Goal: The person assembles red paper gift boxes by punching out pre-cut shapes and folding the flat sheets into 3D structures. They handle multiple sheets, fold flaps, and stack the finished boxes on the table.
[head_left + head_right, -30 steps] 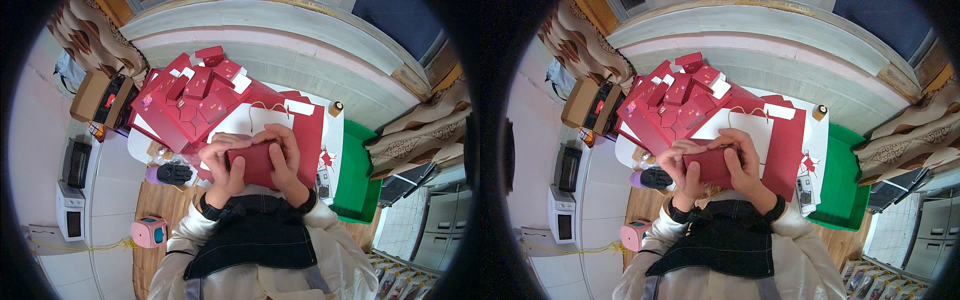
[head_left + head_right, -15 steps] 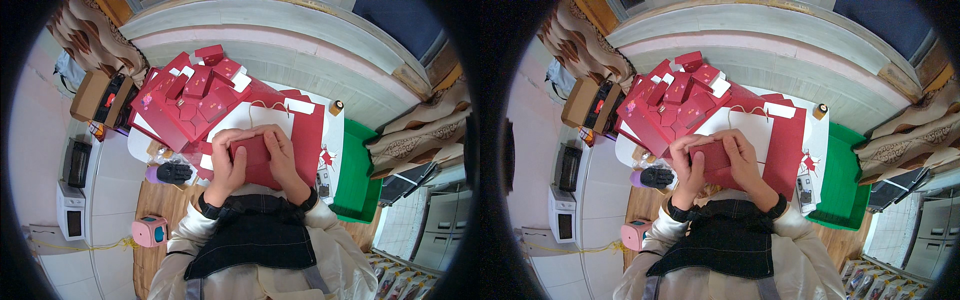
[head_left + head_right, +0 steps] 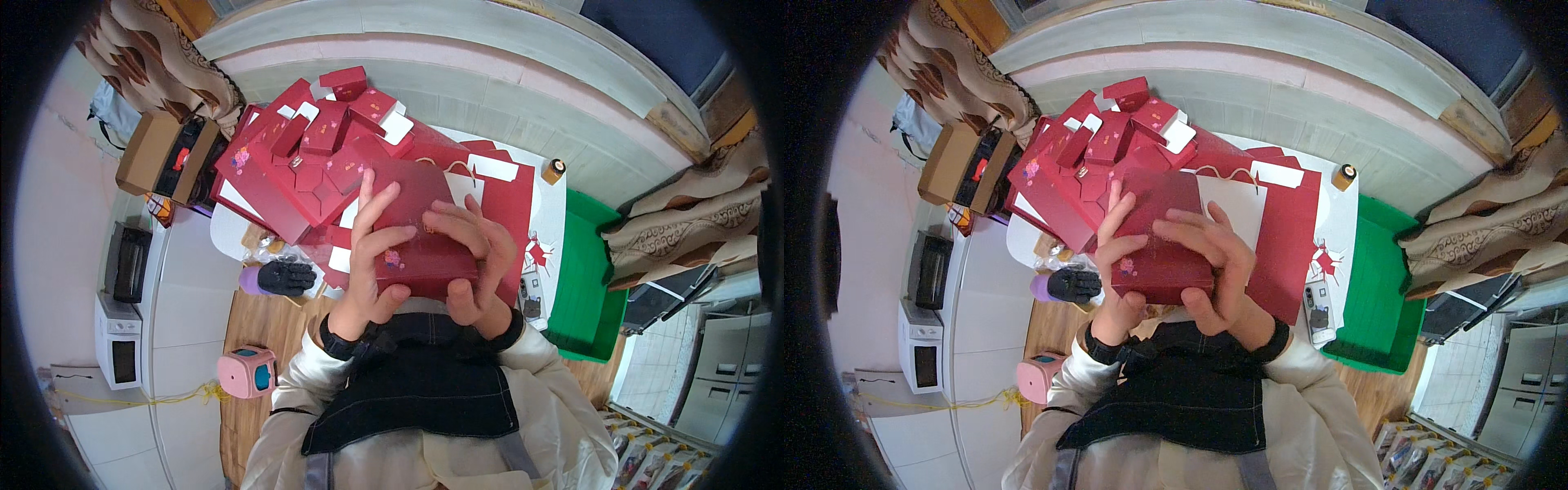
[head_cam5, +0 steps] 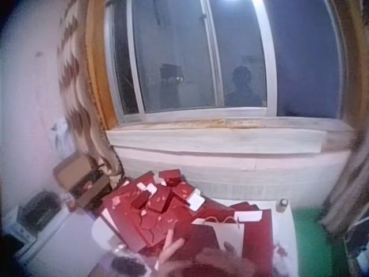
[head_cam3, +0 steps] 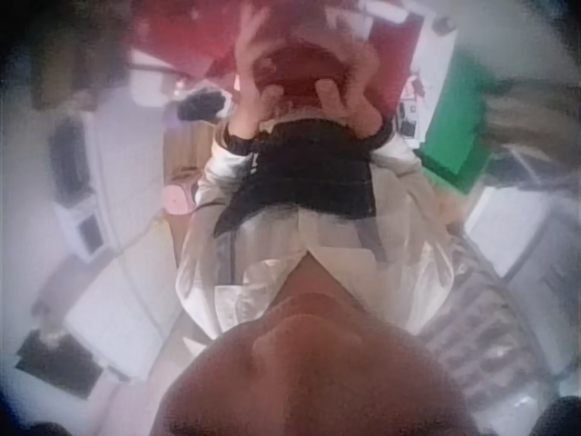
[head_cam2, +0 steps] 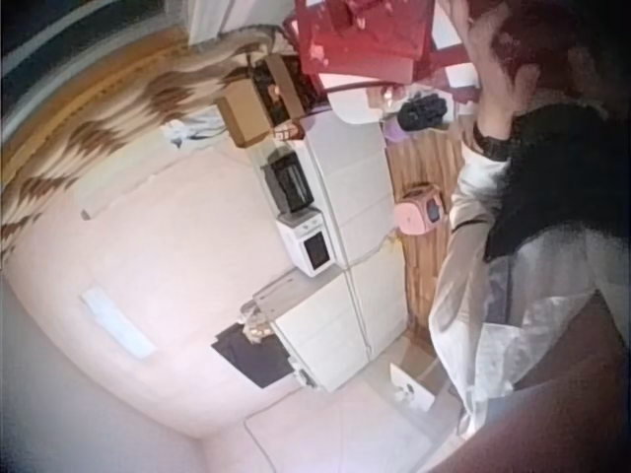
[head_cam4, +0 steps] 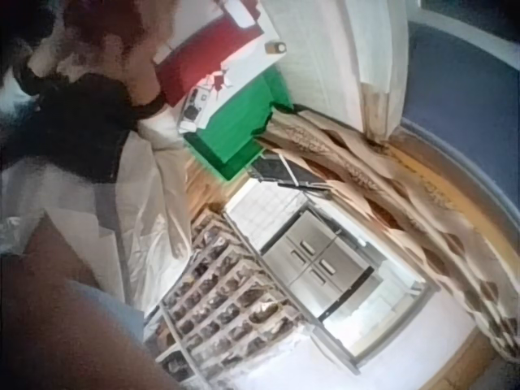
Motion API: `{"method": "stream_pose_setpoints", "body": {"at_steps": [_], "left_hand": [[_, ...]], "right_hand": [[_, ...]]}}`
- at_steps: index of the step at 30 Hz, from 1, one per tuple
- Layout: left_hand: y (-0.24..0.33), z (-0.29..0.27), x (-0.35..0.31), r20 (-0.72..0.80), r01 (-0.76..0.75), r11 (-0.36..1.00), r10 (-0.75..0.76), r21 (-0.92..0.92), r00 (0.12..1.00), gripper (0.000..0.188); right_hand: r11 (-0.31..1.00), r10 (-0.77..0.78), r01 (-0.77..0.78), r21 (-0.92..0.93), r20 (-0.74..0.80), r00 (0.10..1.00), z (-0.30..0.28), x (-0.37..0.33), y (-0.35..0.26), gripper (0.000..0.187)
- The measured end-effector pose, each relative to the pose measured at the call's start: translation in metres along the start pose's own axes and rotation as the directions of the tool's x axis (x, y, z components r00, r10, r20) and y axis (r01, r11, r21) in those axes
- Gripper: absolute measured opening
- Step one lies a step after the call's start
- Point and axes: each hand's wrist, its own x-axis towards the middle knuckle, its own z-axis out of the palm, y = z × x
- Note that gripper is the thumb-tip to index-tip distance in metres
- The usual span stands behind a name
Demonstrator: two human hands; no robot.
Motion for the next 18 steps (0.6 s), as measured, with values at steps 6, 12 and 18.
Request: {"method": "stream_pose_setpoints", "body": {"at_steps": [6,12,18], "left_hand": [[0.003,-0.003,0.0,-0.011,-0.018,0.999,0.019,0.033,1.0,0.05],[-0.001,-0.007,-0.004,0.183,0.131,0.985,-0.15,0.11,0.972,0.081],[-0.001,-0.016,-0.011,0.407,0.462,0.857,-0.515,0.228,0.754,0.088]], "right_hand": [[0.999,0.038,-0.031,-0.036,0.195,0.98,-0.008,-0.002,0.007,0.029],[0.995,0.098,-0.098,0.017,0.046,0.994,-0.011,-0.011,0.02,0.027],[0.852,0.495,-0.481,0.208,-0.017,0.869,-0.015,-0.028,0.035,0.018]]}}
